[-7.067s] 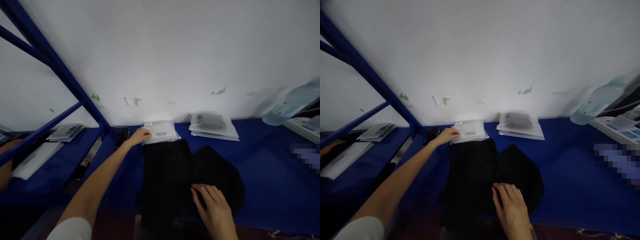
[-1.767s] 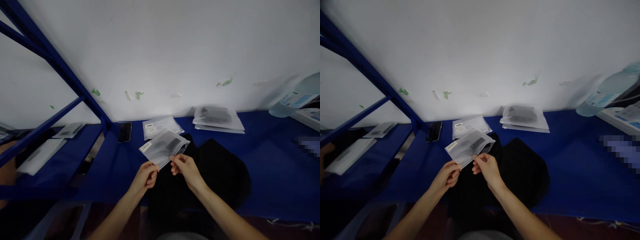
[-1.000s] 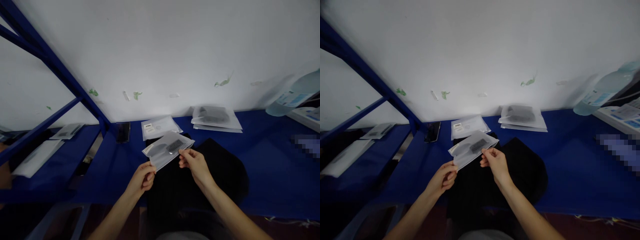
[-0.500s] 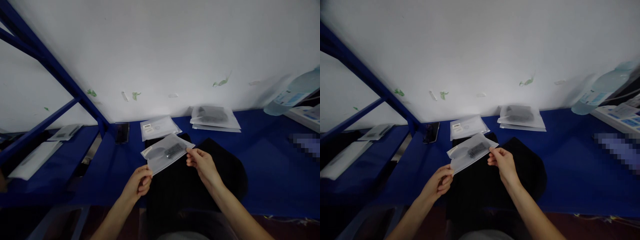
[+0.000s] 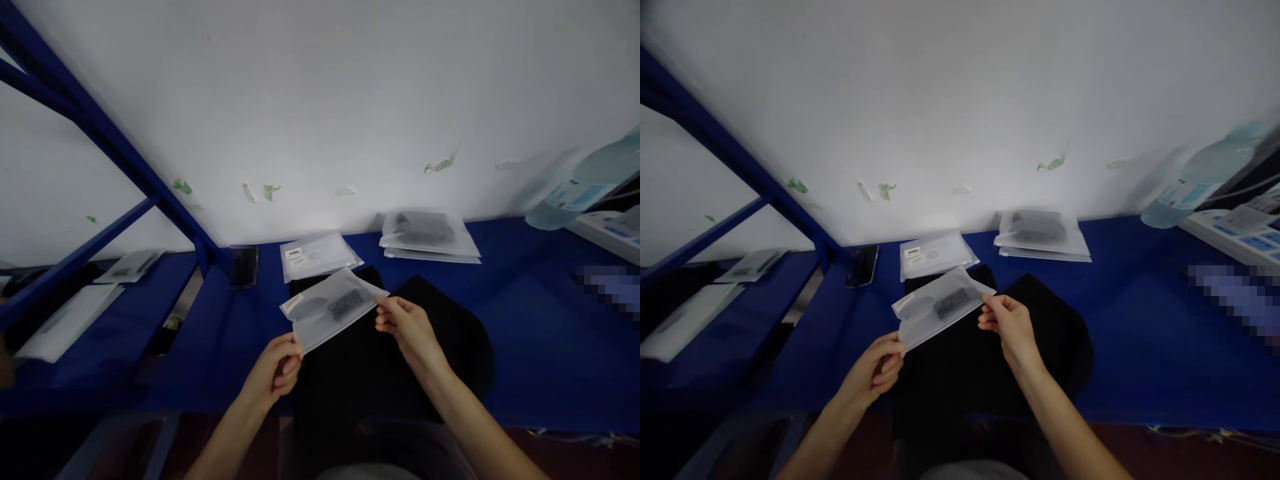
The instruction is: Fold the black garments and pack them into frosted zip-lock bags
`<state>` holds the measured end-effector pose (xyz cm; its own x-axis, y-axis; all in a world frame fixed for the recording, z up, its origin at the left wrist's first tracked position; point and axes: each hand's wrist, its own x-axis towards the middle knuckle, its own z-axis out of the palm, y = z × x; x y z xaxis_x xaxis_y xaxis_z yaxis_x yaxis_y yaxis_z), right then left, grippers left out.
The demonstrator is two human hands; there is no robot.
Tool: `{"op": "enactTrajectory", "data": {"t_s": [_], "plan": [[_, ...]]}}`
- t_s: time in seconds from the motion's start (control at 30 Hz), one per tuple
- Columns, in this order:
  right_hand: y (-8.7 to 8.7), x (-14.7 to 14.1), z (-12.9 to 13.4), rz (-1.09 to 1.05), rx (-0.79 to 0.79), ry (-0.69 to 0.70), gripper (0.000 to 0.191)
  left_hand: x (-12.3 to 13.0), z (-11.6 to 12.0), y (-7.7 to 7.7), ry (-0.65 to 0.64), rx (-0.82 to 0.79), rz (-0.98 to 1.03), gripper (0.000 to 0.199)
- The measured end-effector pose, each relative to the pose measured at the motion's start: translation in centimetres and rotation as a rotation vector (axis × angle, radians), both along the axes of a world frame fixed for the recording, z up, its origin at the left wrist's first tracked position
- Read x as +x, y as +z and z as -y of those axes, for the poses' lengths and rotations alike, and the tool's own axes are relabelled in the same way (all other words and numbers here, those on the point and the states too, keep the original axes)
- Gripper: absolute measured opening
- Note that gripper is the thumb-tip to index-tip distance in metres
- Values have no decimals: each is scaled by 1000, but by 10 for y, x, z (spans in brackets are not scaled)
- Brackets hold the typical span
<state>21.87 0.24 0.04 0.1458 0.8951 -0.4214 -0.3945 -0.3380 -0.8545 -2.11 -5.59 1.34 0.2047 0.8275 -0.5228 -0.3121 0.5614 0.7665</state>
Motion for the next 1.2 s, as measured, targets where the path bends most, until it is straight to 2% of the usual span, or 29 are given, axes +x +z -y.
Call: {"op": "enactTrajectory", "data": {"t_s": [0.3, 0.37, 0.5, 0.6, 0.7, 0.8, 0.9, 0.97, 1.0, 1.07, 1.2], "plan": [[-2, 3, 0, -20, 12, 6, 24, -2, -1, -4, -48, -12, 6, 17], [-1, 4, 0, -21, 8, 91, 26, -1, -2, -4, -63, -12, 7, 18], [2, -5, -2, -10, -5, 359, 37, 5, -3, -5, -89, 1, -11, 18], [0, -14, -2, -52, 35, 362, 30, 9, -2, -7, -144, 11, -50, 21], [3, -6, 1, -87, 117, 295, 26, 8, 1, -8, -177, 86, -143, 28], [17, 25, -5, -105, 265, 108, 26, 1, 5, -9, -114, 263, -381, 35], [35, 70, -30, -86, 394, -159, 22, -4, 8, -13, -60, 376, -653, 36], [42, 95, -55, -56, 466, -307, 21, -5, 11, -17, -42, 407, -755, 36], [42, 104, -68, -42, 484, -373, 24, -5, 11, -18, -35, 418, -782, 36], [38, 116, -92, -19, 488, -422, 24, -3, 12, -20, -40, 434, -809, 36], [17, 118, -124, 65, 464, -499, 24, -2, 13, -21, -74, 426, -802, 34]]}}
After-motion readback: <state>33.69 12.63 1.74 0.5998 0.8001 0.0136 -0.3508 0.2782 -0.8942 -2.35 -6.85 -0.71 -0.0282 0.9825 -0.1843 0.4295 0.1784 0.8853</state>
